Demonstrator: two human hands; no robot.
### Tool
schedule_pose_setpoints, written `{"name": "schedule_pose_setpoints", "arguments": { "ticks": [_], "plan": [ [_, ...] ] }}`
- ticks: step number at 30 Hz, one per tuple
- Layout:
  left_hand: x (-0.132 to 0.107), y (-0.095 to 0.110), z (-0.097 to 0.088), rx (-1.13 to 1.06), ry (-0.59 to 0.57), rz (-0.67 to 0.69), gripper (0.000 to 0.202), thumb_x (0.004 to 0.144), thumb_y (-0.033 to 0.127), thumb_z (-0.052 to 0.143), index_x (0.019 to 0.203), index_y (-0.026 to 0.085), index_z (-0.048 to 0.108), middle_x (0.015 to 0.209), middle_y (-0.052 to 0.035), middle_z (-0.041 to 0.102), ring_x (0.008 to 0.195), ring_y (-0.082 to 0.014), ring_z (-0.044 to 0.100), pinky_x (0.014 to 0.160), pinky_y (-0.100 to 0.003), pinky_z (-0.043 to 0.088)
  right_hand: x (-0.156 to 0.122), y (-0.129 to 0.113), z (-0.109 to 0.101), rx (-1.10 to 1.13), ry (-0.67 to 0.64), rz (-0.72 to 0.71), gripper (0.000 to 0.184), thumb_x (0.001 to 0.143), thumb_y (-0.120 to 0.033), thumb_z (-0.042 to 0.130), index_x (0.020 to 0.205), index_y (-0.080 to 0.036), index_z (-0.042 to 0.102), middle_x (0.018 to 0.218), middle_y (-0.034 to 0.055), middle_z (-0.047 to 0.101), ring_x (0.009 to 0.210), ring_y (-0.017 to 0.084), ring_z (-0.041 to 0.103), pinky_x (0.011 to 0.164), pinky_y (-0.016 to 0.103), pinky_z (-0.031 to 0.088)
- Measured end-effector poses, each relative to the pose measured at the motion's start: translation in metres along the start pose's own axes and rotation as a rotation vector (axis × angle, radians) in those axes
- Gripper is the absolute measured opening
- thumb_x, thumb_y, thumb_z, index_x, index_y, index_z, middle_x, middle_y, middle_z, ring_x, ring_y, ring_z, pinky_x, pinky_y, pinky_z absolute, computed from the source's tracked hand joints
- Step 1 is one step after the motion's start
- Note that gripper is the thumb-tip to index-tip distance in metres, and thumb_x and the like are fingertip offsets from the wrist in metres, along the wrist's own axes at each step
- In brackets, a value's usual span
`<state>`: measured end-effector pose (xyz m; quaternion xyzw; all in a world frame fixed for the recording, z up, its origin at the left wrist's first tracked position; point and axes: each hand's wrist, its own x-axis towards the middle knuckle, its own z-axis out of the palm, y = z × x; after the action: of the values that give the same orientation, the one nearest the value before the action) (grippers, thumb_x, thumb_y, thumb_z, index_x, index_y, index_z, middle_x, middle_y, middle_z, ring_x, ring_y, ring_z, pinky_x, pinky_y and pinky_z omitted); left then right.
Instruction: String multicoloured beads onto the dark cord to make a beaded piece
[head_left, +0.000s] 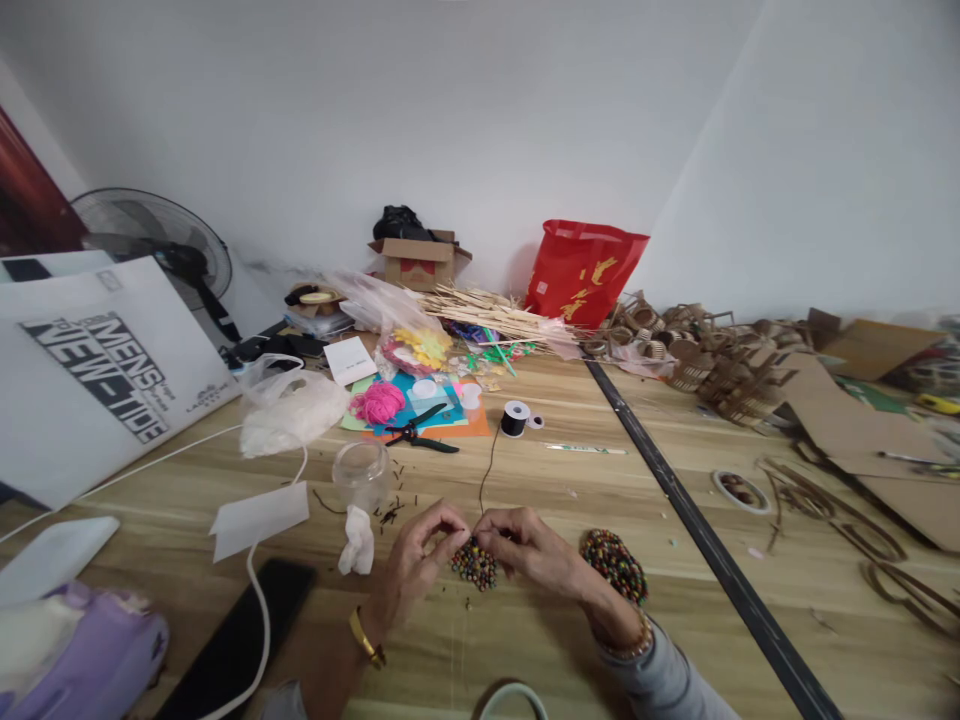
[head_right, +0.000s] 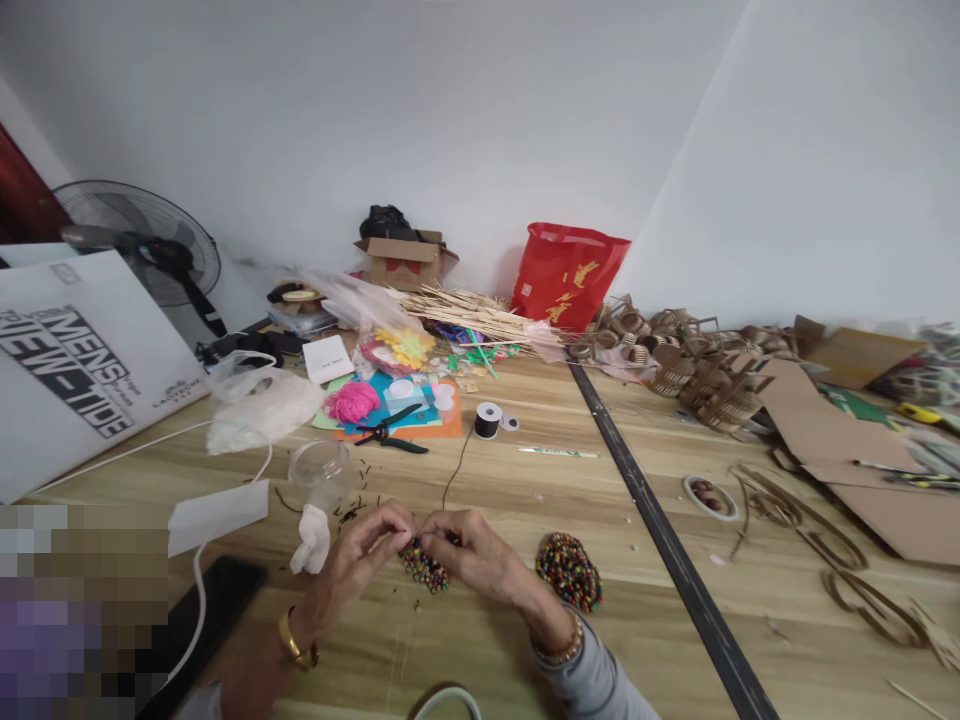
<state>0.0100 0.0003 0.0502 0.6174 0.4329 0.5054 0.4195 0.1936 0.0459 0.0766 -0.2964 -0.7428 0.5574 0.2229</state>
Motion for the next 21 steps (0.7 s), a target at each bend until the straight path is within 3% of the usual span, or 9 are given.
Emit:
{"name": "schedule_pose_setpoints", "arguments": {
  "ticks": [13, 18, 21],
  "plan": [
    [0.0002, 0.0014, 0.0000, 0.003, -0.007, -0.013, 0.018, 0.087, 0.030, 0.055, 0.075, 0.017, 0.058, 0.075, -0.0011, 0.057, 0.074, -0.0167, 0.053, 0.070, -0.026, 0.041, 0.0000, -0.0029, 0.0017, 0.029, 0.015, -0.014, 0.046, 0.087, -0.055, 0.052, 0.070, -0.013, 0.059, 0.055, -0.0040, 0.042, 0.048, 0.007, 0.037, 0.045, 0.019, 0.028],
    [-0.0006, 0.0006, 0.0012, -0.014, -0.006, -0.021, 0.019, 0.086, 0.030, 0.056, 0.073, 0.017, 0.058, 0.073, -0.0011, 0.057, 0.072, -0.0168, 0.051, 0.067, -0.026, 0.040, -0.0032, -0.0023, 0.0035, 0.005, 0.024, -0.001, 0.036, 0.087, -0.045, 0.055, 0.069, -0.014, 0.057, 0.054, -0.0051, 0.037, 0.047, 0.007, 0.029, 0.043, 0.020, 0.020],
    [-0.0006, 0.0021, 0.0025, -0.032, 0.007, -0.039, 0.019, 0.085, 0.031, 0.057, 0.072, 0.017, 0.057, 0.072, -0.0013, 0.057, 0.073, -0.0174, 0.051, 0.067, -0.026, 0.040, -0.0049, -0.0030, 0.0050, -0.035, 0.032, -0.046, 0.032, 0.089, -0.039, 0.053, 0.068, -0.015, 0.056, 0.056, -0.0049, 0.037, 0.050, 0.007, 0.029, 0.045, 0.020, 0.022]
  ]
}}
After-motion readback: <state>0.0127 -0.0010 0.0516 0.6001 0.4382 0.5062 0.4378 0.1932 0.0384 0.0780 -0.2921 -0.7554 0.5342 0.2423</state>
